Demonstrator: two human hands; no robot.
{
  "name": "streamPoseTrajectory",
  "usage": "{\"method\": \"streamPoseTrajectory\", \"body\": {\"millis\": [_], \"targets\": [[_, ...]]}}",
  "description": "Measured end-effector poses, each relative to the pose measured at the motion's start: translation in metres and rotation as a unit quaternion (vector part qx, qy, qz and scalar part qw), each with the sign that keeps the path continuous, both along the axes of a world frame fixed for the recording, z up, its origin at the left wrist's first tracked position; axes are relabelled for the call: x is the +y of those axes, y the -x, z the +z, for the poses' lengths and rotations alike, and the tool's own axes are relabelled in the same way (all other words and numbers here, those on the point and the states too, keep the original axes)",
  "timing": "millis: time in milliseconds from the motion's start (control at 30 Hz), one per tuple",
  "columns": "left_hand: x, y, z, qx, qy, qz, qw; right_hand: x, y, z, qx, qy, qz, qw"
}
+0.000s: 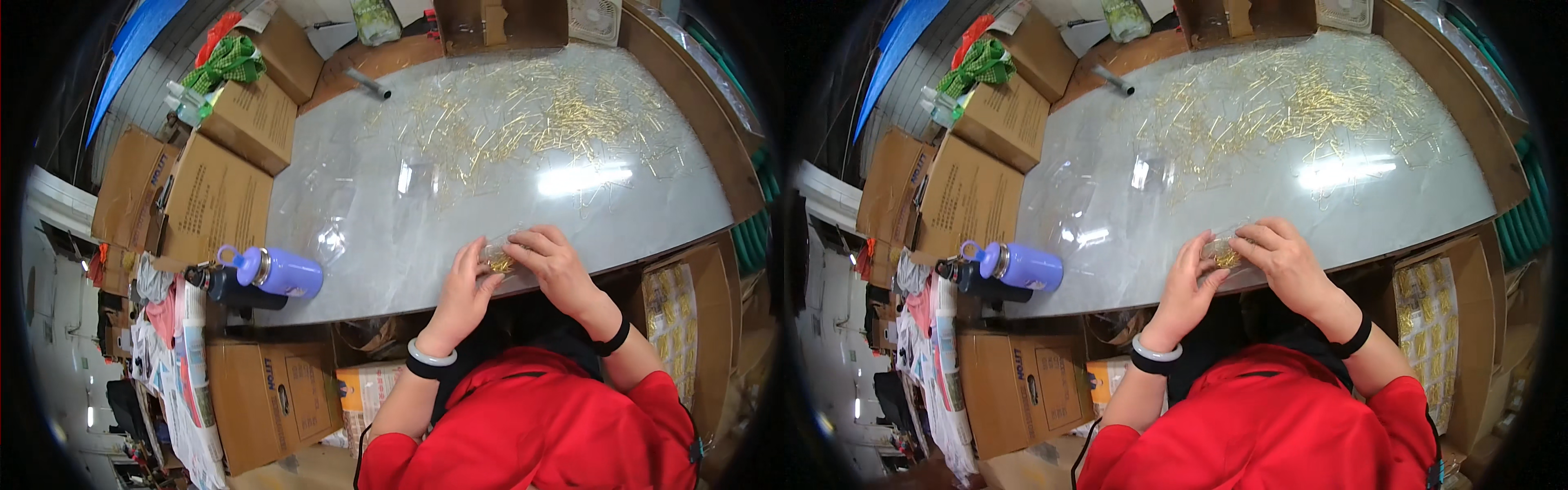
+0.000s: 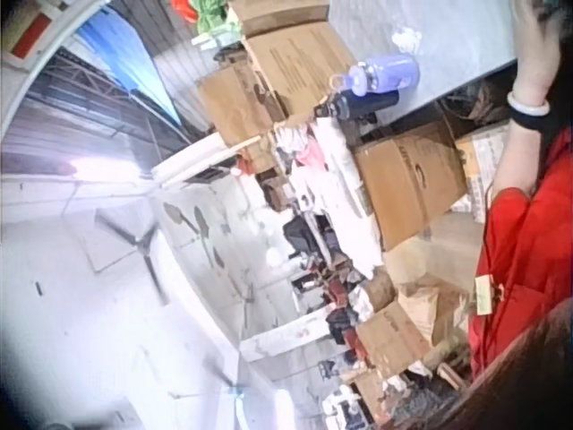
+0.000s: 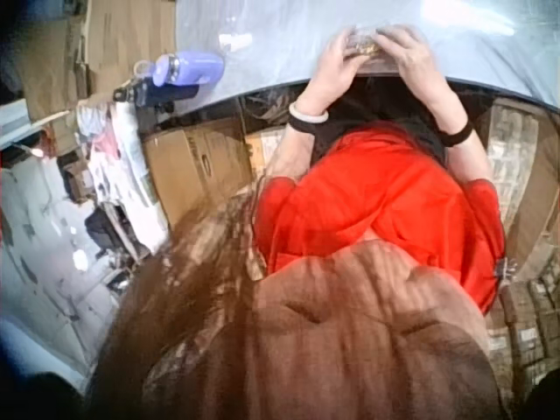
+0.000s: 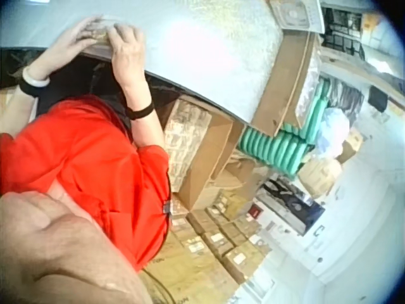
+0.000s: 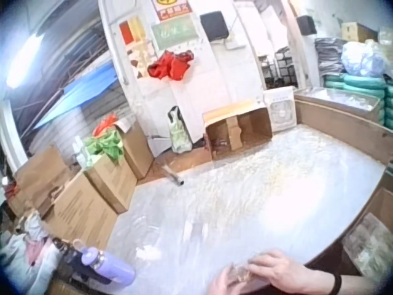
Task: Sort and group small gold-colored metal pins on a table and place them into plastic bags.
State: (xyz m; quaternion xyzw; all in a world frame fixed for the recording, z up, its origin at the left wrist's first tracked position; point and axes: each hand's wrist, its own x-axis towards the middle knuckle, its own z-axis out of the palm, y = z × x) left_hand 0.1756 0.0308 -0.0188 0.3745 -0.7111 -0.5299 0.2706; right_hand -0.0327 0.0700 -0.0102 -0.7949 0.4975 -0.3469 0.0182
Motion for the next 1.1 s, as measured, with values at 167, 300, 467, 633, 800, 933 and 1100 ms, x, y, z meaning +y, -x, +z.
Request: {"method": "streamPoseTrajectory", "body": {"millis": [167,300,467,633,800,933,1100], "targets": [[0.006,0.009,-0.013,-0.196,0.314,0.064,0.927,-0.002,0.004,0.005,0.019,0.008,0.003,1.0],[0.012,0.015,-0.01,-0.231,0.315,0.087,0.917,-0.007,0.004,0.004,-0.054,-0.008,0.02,0.998],[0.012,0.012,-0.013,-0.194,0.306,0.089,0.928,-0.014,0.011,-0.002,-0.124,-0.054,0.04,0.99],[0.007,0.017,-0.006,-0.201,0.343,0.062,0.915,-0.01,0.007,0.004,-0.218,-0.136,0.092,0.962],[0.004,0.023,-0.011,-0.19,0.359,0.073,0.911,0.015,0.0,-0.001,-0.237,-0.109,-0.019,0.965],[0.005,0.026,-0.01,-0.191,0.359,0.061,0.912,0.027,0.001,-0.014,-0.168,-0.071,-0.116,0.976],[0.008,0.021,-0.011,-0.182,0.362,0.052,0.913,0.029,0.007,0.004,-0.19,-0.181,-0.166,0.95]]}}
